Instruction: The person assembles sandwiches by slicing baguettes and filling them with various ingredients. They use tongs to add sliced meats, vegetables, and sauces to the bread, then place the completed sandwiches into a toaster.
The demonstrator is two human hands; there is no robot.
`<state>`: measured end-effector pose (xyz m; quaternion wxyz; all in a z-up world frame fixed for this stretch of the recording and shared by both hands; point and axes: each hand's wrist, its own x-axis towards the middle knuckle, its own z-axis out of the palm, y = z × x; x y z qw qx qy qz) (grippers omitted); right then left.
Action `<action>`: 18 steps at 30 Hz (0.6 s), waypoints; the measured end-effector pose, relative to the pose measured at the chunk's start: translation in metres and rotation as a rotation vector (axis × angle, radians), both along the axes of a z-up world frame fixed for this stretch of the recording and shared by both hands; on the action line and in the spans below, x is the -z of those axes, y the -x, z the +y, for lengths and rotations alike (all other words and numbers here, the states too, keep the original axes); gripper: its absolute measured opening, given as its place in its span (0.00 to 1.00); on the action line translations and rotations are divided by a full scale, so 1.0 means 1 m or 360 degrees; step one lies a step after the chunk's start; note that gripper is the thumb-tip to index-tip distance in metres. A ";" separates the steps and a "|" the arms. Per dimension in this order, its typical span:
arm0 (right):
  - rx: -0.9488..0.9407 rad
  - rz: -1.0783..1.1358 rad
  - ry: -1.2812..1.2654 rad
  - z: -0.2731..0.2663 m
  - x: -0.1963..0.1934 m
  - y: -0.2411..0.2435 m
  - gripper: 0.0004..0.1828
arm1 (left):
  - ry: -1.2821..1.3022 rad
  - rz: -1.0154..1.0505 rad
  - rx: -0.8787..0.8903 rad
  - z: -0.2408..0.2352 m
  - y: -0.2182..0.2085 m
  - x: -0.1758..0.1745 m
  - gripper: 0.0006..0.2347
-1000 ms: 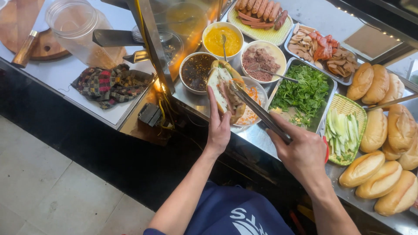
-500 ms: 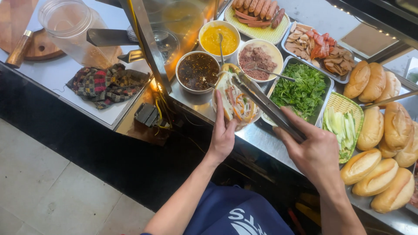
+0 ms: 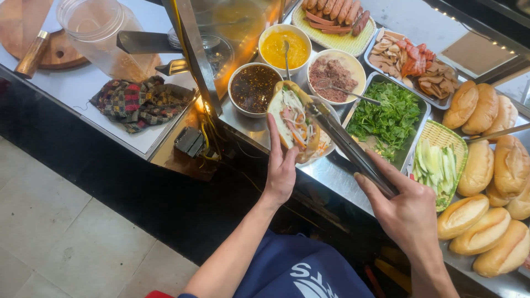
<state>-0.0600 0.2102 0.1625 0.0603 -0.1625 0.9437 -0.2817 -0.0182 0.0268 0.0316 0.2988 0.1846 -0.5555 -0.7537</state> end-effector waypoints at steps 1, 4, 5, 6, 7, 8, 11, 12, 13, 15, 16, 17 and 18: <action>0.0000 -0.0008 0.0000 -0.002 0.008 -0.006 0.28 | 0.0000 -0.0008 0.0000 0.001 0.001 -0.002 0.36; -0.0116 0.0016 0.0126 -0.002 0.036 -0.015 0.27 | -0.0337 0.0244 -0.0049 0.009 0.011 -0.009 0.36; -0.0117 0.0210 0.0041 -0.002 0.050 -0.015 0.26 | -0.0463 0.0337 -0.0036 0.013 0.013 -0.011 0.36; -0.0119 0.0404 -0.0049 -0.002 0.064 -0.016 0.25 | -0.0593 0.0430 -0.0024 0.017 0.014 -0.014 0.37; -0.0110 0.0404 -0.0051 -0.002 0.062 -0.017 0.25 | -0.0594 0.0430 -0.0015 0.020 0.013 -0.014 0.37; -0.0122 0.0374 -0.0041 -0.004 0.060 -0.017 0.26 | -0.0430 0.0360 -0.0037 0.021 0.013 -0.015 0.36; -0.0149 0.0333 0.0151 -0.011 0.039 -0.017 0.26 | -0.0118 0.0207 -0.0067 0.018 0.010 -0.013 0.35; -0.0167 0.0327 0.0321 -0.011 0.030 -0.017 0.26 | 0.0015 0.0128 -0.0077 0.019 0.011 -0.011 0.35; -0.0156 0.0332 0.0320 -0.013 0.036 -0.011 0.26 | 0.0015 0.0132 -0.0066 0.020 0.010 -0.012 0.35; -0.0049 0.0390 0.0329 -0.016 0.050 -0.003 0.24 | 0.0107 0.0170 0.0100 0.022 0.004 -0.015 0.36; -0.0040 0.0391 0.0330 -0.016 0.047 -0.003 0.24 | 0.0109 0.0171 0.0108 0.022 0.004 -0.014 0.36; -0.0019 0.0332 0.0346 -0.016 0.044 -0.004 0.24 | 0.0115 0.0171 0.0107 0.022 0.004 -0.013 0.36; -0.0011 0.0273 0.0357 -0.016 0.040 -0.003 0.25 | 0.0116 0.0173 0.0095 0.023 0.004 -0.012 0.36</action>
